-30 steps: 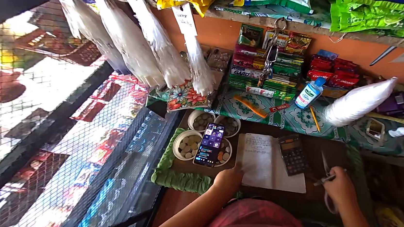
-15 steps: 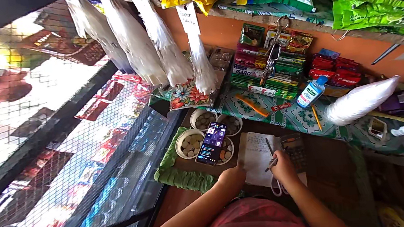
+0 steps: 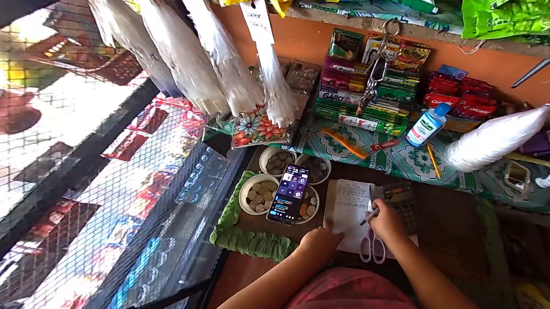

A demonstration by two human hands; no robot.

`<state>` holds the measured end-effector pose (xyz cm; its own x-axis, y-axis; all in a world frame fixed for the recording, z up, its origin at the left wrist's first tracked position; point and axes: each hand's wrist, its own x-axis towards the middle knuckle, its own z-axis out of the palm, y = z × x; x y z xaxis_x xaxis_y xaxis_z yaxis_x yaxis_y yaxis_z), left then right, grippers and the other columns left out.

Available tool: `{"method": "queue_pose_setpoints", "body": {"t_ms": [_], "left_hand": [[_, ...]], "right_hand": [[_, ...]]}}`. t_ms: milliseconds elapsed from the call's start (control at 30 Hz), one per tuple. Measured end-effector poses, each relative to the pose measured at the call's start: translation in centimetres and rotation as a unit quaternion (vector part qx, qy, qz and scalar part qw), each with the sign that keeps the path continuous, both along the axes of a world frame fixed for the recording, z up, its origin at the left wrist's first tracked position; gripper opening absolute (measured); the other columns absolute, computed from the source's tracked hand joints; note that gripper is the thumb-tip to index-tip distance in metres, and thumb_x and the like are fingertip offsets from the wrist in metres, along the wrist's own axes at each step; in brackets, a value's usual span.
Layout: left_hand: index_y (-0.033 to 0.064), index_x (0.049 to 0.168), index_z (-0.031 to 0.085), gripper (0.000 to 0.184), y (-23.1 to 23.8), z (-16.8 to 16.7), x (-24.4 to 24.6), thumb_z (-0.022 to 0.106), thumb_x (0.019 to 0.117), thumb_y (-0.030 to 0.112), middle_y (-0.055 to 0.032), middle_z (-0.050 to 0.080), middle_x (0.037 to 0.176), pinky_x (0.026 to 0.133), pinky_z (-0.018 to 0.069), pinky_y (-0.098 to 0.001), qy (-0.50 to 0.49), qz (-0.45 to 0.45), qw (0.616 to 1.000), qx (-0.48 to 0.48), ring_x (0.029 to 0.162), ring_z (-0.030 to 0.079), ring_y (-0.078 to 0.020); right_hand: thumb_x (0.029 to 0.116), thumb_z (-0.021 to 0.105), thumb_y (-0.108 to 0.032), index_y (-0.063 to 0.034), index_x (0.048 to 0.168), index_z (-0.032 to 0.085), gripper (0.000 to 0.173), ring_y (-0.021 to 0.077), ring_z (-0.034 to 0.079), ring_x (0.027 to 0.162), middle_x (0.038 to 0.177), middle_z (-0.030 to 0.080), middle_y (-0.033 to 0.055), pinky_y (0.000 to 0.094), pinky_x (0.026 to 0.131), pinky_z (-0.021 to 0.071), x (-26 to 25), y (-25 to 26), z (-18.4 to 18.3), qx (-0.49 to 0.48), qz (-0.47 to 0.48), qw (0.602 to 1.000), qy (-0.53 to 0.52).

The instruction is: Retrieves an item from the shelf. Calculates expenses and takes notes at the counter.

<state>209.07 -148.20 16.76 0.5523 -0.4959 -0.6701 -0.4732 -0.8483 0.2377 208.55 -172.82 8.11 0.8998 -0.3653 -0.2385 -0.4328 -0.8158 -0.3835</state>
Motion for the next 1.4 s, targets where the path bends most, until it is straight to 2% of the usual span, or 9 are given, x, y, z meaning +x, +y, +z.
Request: {"method": "queue_pose_setpoints", "body": {"t_ms": [233, 367, 533, 767, 967, 1100, 1267, 1333, 1400], "left_hand": [[0.0379, 0.148, 0.051, 0.059, 0.2, -0.3, 0.3, 0.069, 0.0923, 0.037, -0.0235, 0.032, 0.161, 0.078, 0.0577, -0.0653, 0.002, 0.004, 1.000, -0.006, 0.102, 0.066, -0.0495], [0.0362, 0.147, 0.053, 0.055, 0.1, -0.3, 0.4, 0.068, 0.0931, 0.036, -0.0227, 0.029, 0.163, 0.077, 0.0581, -0.0647, 0.005, 0.006, 1.000, -0.003, 0.102, 0.066, -0.0493], [0.0332, 0.144, 0.056, 0.054, 0.3, -0.8, 0.2, 0.068, 0.0919, 0.039, -0.0215, 0.031, 0.163, 0.077, 0.0584, -0.0641, 0.000, 0.009, 1.000, -0.011, 0.101, 0.067, -0.0485], [0.0361, 0.143, 0.056, 0.058, 0.9, -1.1, 0.4, 0.064, 0.0903, 0.059, -0.0206, 0.030, 0.163, 0.078, 0.0583, -0.0642, -0.001, 0.015, 0.999, -0.048, 0.103, 0.067, -0.0469], [0.0361, 0.141, 0.058, 0.057, 1.0, -1.7, 0.5, 0.063, 0.0897, 0.061, -0.0185, 0.033, 0.162, 0.080, 0.0585, -0.0634, 0.000, 0.017, 0.998, -0.058, 0.104, 0.067, -0.0452], [0.0365, 0.139, 0.059, 0.055, 0.7, -1.7, 0.6, 0.065, 0.0888, 0.058, -0.0212, 0.036, 0.160, 0.079, 0.0580, -0.0644, 0.002, 0.011, 0.999, -0.050, 0.101, 0.067, -0.0464], [0.0336, 0.139, 0.060, 0.056, 0.6, -0.1, 0.4, 0.068, 0.0873, 0.054, -0.0244, 0.046, 0.151, 0.078, 0.0567, -0.0661, 0.009, 0.019, 0.998, -0.059, 0.101, 0.067, -0.0471], [0.0329, 0.139, 0.060, 0.056, 0.6, -0.2, 0.3, 0.068, 0.0878, 0.055, -0.0243, 0.045, 0.152, 0.079, 0.0568, -0.0662, 0.008, 0.021, 0.998, -0.063, 0.101, 0.067, -0.0472], [0.0342, 0.140, 0.059, 0.057, 0.6, -0.4, 0.3, 0.067, 0.0883, 0.056, -0.0236, 0.045, 0.153, 0.079, 0.0568, -0.0660, 0.005, 0.019, 0.998, -0.059, 0.102, 0.067, -0.0471]], "right_hand": [[0.0899, 0.065, -0.040, -0.0253, 0.119, 0.068, 0.033, 0.0235, 0.072, 0.095, 0.103, 0.074, 0.0039, 0.0520, 0.082, 0.0602, -0.1, 0.7, 0.0, -0.015, 0.045, 0.998, 0.037], [0.0888, 0.067, -0.037, -0.0241, 0.119, 0.067, 0.033, 0.0242, 0.072, 0.095, 0.103, 0.074, 0.0047, 0.0523, 0.083, 0.0602, 0.3, 1.9, -0.2, -0.010, 0.042, 0.998, 0.043], [0.0847, 0.068, -0.028, -0.0228, 0.118, 0.064, 0.034, 0.0223, 0.073, 0.079, 0.095, 0.073, 0.0057, 0.0499, 0.068, 0.0616, 1.2, 3.0, -1.1, 0.033, -0.001, 0.998, 0.053], [0.0902, 0.071, -0.048, -0.0174, 0.116, 0.058, 0.042, 0.0185, 0.072, 0.066, 0.087, 0.071, 0.0045, 0.0432, 0.061, 0.0645, 0.8, 3.8, -0.2, 0.174, -0.024, 0.983, 0.056], [0.0874, 0.065, -0.059, -0.0196, 0.109, 0.063, 0.045, 0.0221, 0.071, 0.083, 0.090, 0.071, 0.0038, 0.0514, 0.075, 0.0601, -2.3, 2.6, 0.1, 0.082, 0.066, 0.992, 0.072], [0.0931, 0.063, -0.058, -0.0201, 0.112, 0.060, 0.042, 0.0179, 0.072, 0.064, 0.084, 0.071, 0.0023, 0.0441, 0.062, 0.0653, -4.6, 2.5, 0.8, 0.192, 0.047, 0.973, 0.117], [0.1044, 0.040, -0.060, -0.0315, 0.124, 0.064, 0.042, 0.0119, 0.069, 0.065, 0.086, 0.071, -0.0033, 0.0384, 0.061, 0.0625, -6.0, 1.4, 2.6, 0.190, 0.060, 0.980, -0.027], [0.1035, 0.042, -0.061, -0.0295, 0.113, 0.073, 0.045, 0.0097, 0.070, 0.082, 0.094, 0.073, -0.0053, 0.0389, 0.076, 0.0610, -5.9, 0.0, 4.1, 0.142, 0.058, 0.984, -0.086], [0.0995, 0.040, -0.071, -0.0256, 0.097, 0.074, 0.057, 0.0125, 0.069, 0.084, 0.090, 0.071, -0.0037, 0.0426, 0.077, 0.0605, -5.8, -1.8, 4.6, 0.089, 0.040, 0.993, -0.070]]}}
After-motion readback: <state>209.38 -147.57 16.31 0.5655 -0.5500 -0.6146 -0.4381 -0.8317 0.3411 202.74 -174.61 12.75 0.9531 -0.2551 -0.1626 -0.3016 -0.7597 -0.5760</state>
